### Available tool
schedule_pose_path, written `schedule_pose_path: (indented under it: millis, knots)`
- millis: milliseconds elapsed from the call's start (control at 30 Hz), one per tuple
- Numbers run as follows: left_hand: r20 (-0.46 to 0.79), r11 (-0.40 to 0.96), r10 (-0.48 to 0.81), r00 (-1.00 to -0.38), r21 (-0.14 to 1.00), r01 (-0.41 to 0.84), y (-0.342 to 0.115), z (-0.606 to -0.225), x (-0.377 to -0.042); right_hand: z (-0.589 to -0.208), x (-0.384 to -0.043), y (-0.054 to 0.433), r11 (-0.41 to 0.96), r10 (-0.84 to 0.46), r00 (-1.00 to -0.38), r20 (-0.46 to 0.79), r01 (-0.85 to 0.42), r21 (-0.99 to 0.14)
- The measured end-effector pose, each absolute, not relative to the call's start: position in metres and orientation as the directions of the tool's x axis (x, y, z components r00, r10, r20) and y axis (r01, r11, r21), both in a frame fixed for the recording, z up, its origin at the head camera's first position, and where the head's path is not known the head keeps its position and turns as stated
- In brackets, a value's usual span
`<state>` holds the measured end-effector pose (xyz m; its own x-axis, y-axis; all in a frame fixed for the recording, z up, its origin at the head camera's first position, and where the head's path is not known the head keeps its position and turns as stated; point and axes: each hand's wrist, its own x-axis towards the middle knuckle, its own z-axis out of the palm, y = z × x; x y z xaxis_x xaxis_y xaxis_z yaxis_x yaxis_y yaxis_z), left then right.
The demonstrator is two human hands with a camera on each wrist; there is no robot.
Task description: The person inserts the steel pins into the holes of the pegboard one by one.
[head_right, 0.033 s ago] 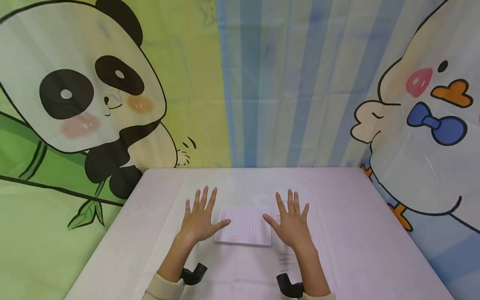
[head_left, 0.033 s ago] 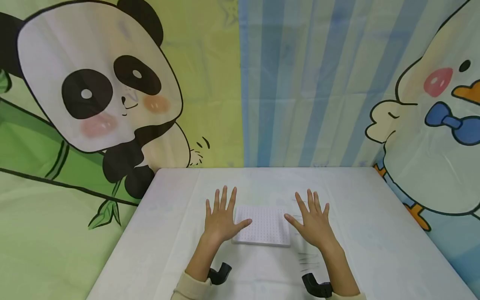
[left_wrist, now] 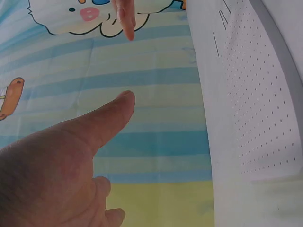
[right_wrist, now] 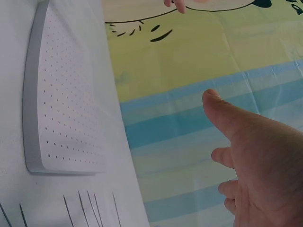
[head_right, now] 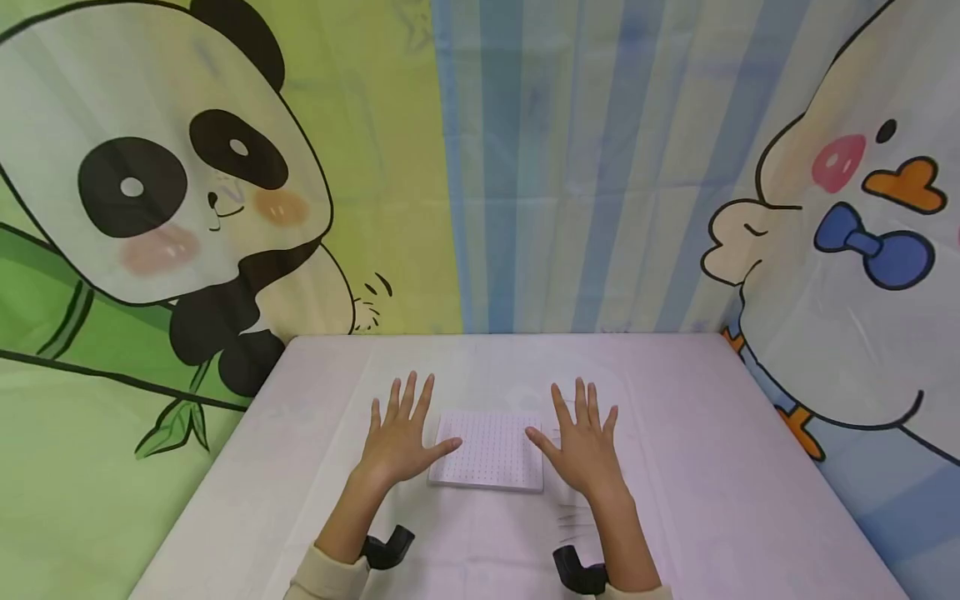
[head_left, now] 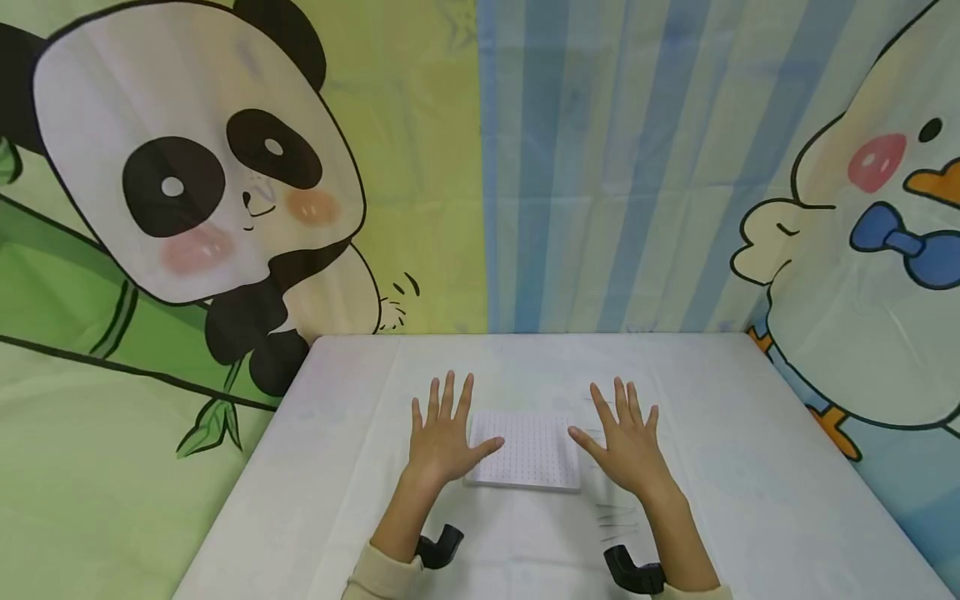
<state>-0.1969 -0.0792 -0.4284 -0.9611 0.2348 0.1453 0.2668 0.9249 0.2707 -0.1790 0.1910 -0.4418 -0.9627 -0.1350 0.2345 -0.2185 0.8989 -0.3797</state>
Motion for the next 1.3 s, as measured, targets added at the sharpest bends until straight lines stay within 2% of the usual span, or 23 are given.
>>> schedule_pose_path:
  millis: [200, 300, 467, 567, 667, 833, 933, 1033, 1300]
  knots:
    - [0.140, 0.917, 0.247, -0.959, 0.285, 0.278, -0.077, -0.432, -0.194, -0.443, -0.177, 0.193, 0.895, -0.140, -0.963, 0.232, -0.224, -0.386]
    - [0.196, 0.894, 0.251, -0.948, 0.328, 0.305, -0.078, -0.438, -0.196, -0.445, -0.175, 0.196, 0.849, -0.141, -0.948, 0.286, -0.265, -0.458]
    - [0.315, 0.742, 0.223, -0.923, 0.559, 0.370, -0.083, -0.470, -0.201, -0.469, -0.161, 0.210, 0.722, -0.042, -0.908, 0.417, -0.316, -0.616]
    - [0.303, 0.608, 0.202, -0.931, 0.706, 0.362, -0.087, -0.498, -0.203, -0.493, -0.148, 0.222, 0.653, 0.037, -0.904, 0.427, -0.302, -0.695]
    - [0.268, 0.520, 0.213, -0.940, 0.783, 0.341, -0.089, -0.522, -0.208, -0.515, -0.137, 0.234, 0.573, 0.078, -0.919, 0.386, -0.275, -0.772]
    - [0.232, 0.463, 0.242, -0.942, 0.826, 0.323, -0.089, -0.550, -0.220, -0.540, -0.124, 0.248, 0.426, 0.063, -0.957, 0.283, -0.231, -0.875]
    - [0.205, 0.433, 0.259, -0.944, 0.849, 0.303, -0.088, -0.560, -0.223, -0.549, -0.121, 0.251, 0.385, 0.023, -0.973, 0.231, -0.204, -0.900]
    - [0.176, 0.433, 0.281, -0.943, 0.854, 0.289, -0.086, -0.565, -0.224, -0.549, -0.116, 0.251, 0.423, -0.014, -0.970, 0.241, -0.224, -0.878]
    - [0.176, 0.531, 0.272, -0.946, 0.792, 0.300, -0.083, -0.566, -0.224, -0.528, -0.108, 0.244, 0.493, -0.166, -0.925, 0.343, -0.379, -0.783]
